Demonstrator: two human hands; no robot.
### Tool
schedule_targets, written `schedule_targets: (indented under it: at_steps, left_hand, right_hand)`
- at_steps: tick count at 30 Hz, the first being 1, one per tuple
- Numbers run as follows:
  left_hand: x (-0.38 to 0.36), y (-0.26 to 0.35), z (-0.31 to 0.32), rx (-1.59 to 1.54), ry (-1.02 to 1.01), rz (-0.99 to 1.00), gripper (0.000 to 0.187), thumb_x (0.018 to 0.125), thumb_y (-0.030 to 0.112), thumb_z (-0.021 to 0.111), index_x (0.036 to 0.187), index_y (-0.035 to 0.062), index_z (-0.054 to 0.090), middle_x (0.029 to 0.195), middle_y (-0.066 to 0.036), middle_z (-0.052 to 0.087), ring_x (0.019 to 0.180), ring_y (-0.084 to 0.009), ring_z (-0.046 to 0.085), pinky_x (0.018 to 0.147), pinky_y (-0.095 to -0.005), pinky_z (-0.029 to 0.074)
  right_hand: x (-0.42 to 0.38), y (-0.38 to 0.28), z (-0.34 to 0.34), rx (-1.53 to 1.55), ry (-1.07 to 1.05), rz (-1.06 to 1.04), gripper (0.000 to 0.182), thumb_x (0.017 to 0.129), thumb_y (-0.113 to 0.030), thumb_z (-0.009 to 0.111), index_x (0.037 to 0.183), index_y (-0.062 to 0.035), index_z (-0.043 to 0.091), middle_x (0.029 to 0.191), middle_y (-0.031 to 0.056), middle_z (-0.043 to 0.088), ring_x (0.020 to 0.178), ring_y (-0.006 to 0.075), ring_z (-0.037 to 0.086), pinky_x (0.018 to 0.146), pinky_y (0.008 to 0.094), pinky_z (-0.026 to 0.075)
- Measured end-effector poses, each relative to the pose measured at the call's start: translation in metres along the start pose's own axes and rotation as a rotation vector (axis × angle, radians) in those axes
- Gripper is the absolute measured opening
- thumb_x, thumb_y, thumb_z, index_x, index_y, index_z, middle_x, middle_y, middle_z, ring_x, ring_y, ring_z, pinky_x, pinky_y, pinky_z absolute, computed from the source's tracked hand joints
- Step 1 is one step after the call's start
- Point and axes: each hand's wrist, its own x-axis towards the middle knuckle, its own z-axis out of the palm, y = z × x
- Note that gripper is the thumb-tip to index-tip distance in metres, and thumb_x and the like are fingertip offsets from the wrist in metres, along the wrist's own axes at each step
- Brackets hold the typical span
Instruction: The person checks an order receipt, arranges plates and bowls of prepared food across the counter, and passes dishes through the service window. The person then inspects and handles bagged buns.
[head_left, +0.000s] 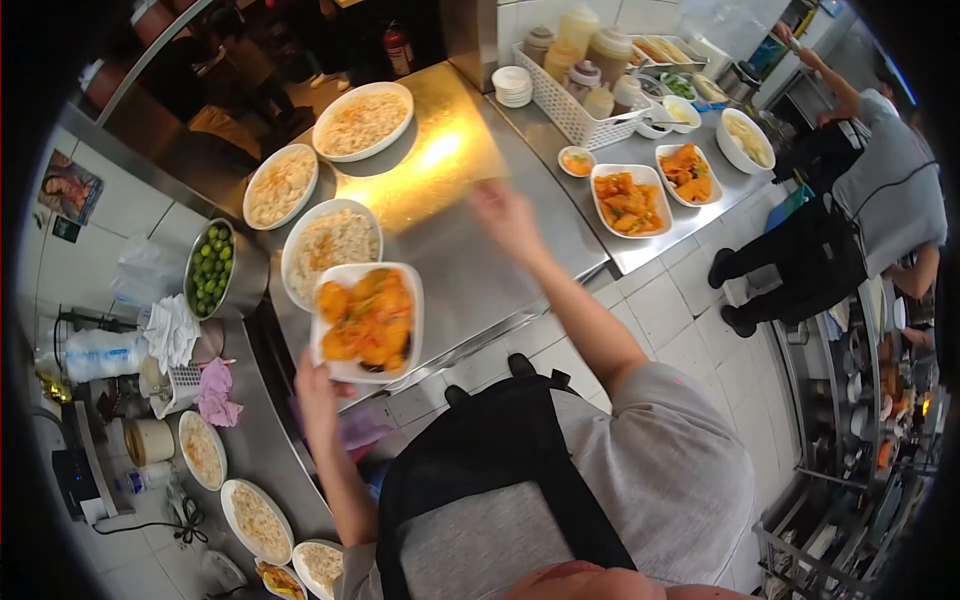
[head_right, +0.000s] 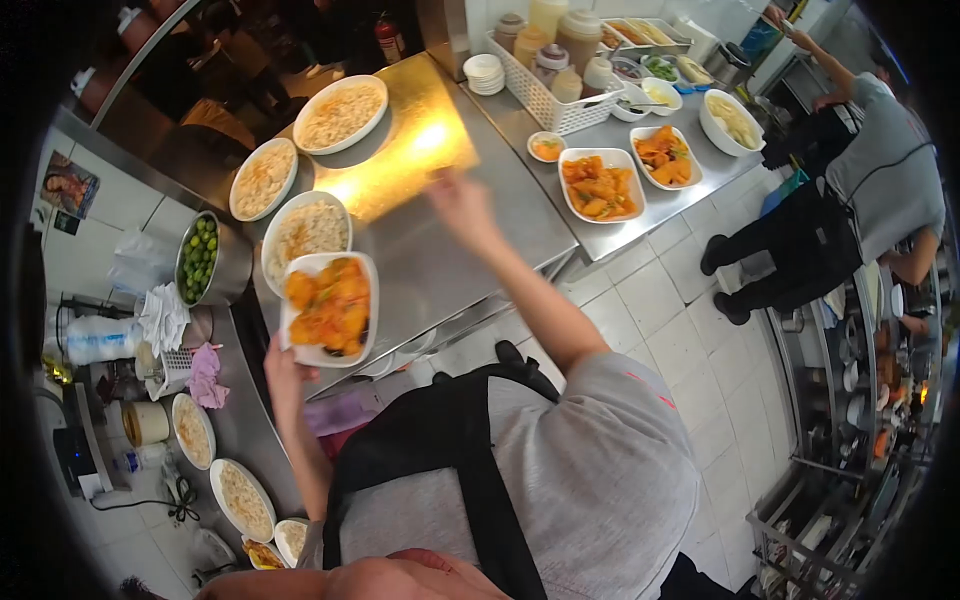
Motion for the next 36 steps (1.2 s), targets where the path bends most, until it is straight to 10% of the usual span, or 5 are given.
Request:
schedule_targets:
  at_steps: [7, 9, 22, 28, 36]
  left_hand:
    - [0.032, -0.039, 0.194, -0.241, -0.317, -0.037, 0.026, 0.082, 0.009, 0.03, 0.104, -0.0004, 0.041, 0.063, -0.008, 0.054, 0.041, -0.0097, 0.05, 0.035, -0.0205, 0.044]
    - [0.039, -0.041, 0.234, -0.207, -0.319, -0.025, 0.026, 0.081, 0.008, 0.03, 0.103, -0.0014, 0.038, 0.062, -0.009, 0.054, 0.041, -0.0109, 0.051, 0.035, -0.0206, 0.046]
    - [0.025, -0.037, 0.242, -0.207, -0.386, -0.03, 0.058, 0.086, 0.034, 0.041, 0.129, 0.006, 0.014, 0.077, -0.013, 0.057, 0.054, -0.0143, 0.055, 0.048, -0.0257, 0.047]
    - [-0.063, -0.116, 0.104, -0.645, 0.21, -0.027, 0.034, 0.083, 0.02, 0.049, 0.113, 0.0053, 0.039, 0.084, -0.009, 0.059, 0.065, -0.0143, 0.059, 0.057, -0.0241, 0.05]
    - [-0.292, -0.159, -0.016, -0.955, 1.706, 0.079, 0.045, 0.083, 0.025, 0.043, 0.119, 0.0102, 0.02, 0.102, -0.021, 0.049, 0.082, -0.0301, 0.058, 0.069, -0.035, 0.048]
  right_hand:
    - [-0.058, 0.087, -0.236, -0.565, 0.679, 0.127, 0.03, 0.08, -0.014, 0.049, 0.104, 0.0017, 0.041, 0.095, 0.0154, 0.046, 0.071, 0.0204, 0.051, 0.062, 0.0303, 0.043]
    - [-0.06, 0.101, -0.234, 0.578, 0.403, 0.798, 0.041, 0.08, -0.013, 0.047, 0.114, 0.002, 0.03, 0.102, 0.0195, 0.042, 0.068, 0.0246, 0.056, 0.056, 0.0315, 0.049]
    - [-0.031, 0.079, -0.246, -0.039, 0.49, 0.136, 0.031, 0.083, -0.03, 0.05, 0.088, -0.0001, 0.048, 0.062, 0.0051, 0.044, 0.058, 0.0108, 0.043, 0.045, 0.0223, 0.036]
    - [-0.006, -0.032, -0.072, 0.113, -0.205, -0.273, 0.037, 0.085, -0.032, 0.035, 0.057, -0.0084, 0.041, 0.053, 0.0008, 0.037, 0.05, 0.011, 0.035, 0.044, 0.0245, 0.027]
    - [-0.211, -0.168, 0.289, 0.499, -1.854, 0.094, 0.053, 0.082, -0.025, 0.051, 0.124, -0.0046, 0.025, 0.103, 0.0152, 0.052, 0.085, 0.0213, 0.057, 0.068, 0.0312, 0.049]
